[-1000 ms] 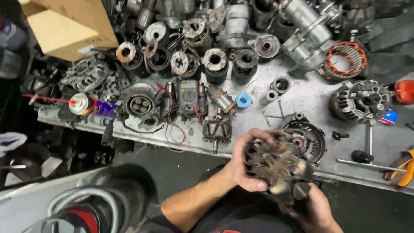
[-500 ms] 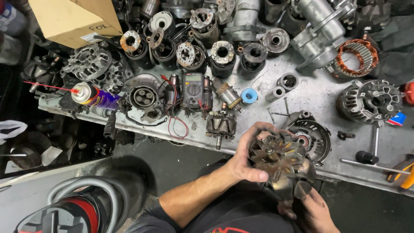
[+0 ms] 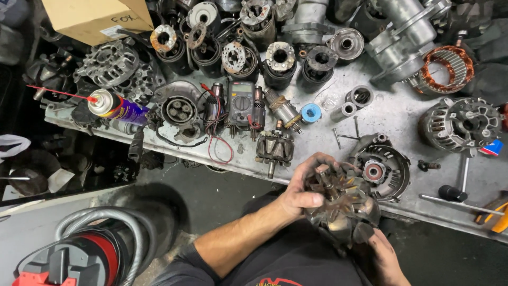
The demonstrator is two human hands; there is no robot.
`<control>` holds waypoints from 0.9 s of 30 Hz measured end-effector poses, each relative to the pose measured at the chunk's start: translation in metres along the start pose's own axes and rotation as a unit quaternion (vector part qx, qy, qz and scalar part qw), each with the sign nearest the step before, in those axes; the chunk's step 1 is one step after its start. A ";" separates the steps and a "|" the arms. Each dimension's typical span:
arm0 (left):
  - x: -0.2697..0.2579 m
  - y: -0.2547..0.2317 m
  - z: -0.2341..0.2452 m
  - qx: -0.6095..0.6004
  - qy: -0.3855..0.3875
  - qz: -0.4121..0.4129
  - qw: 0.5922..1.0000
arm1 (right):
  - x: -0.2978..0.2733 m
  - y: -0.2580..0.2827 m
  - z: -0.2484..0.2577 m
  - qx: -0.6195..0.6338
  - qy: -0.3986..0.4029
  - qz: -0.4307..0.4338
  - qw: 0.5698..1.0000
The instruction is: The person works on a lathe and then moves to a workbench to disassemble a mechanical component. They use pliers and a screwdriver to remove parts from a rotor-like object, placing the removed pieces on the table among other tools and parts.
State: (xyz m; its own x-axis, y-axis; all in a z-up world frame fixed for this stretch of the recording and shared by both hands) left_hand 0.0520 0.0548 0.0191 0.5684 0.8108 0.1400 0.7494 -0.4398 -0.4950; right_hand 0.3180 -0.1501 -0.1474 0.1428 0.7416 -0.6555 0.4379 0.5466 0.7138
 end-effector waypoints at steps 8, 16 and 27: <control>-0.005 0.004 -0.004 -0.061 -0.010 0.046 0.997 | -0.017 0.011 -0.021 0.045 0.010 -0.047 0.998; -0.011 0.014 0.001 -0.067 -0.001 0.056 0.996 | -0.031 0.028 -0.046 -0.069 0.024 -0.019 0.997; -0.013 0.021 0.004 -0.123 0.020 0.065 0.990 | -0.027 0.007 -0.001 -0.085 0.086 -0.017 0.993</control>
State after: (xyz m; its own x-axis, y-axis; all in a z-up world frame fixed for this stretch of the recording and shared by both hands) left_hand 0.0590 0.0368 0.0037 0.6744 0.7278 0.1248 0.7266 -0.6240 -0.2874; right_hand 0.3166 -0.1657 -0.1247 -0.0289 0.7688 -0.6388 0.2822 0.6194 0.7327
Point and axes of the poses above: each hand's wrist, its own x-axis towards the middle knuckle, its own z-axis out of the back of the hand, y = z × x, the point moved 5 cm from there along x, towards the middle knuckle, and after that the axes turned 1 degree about z, right-handed, at the moved point
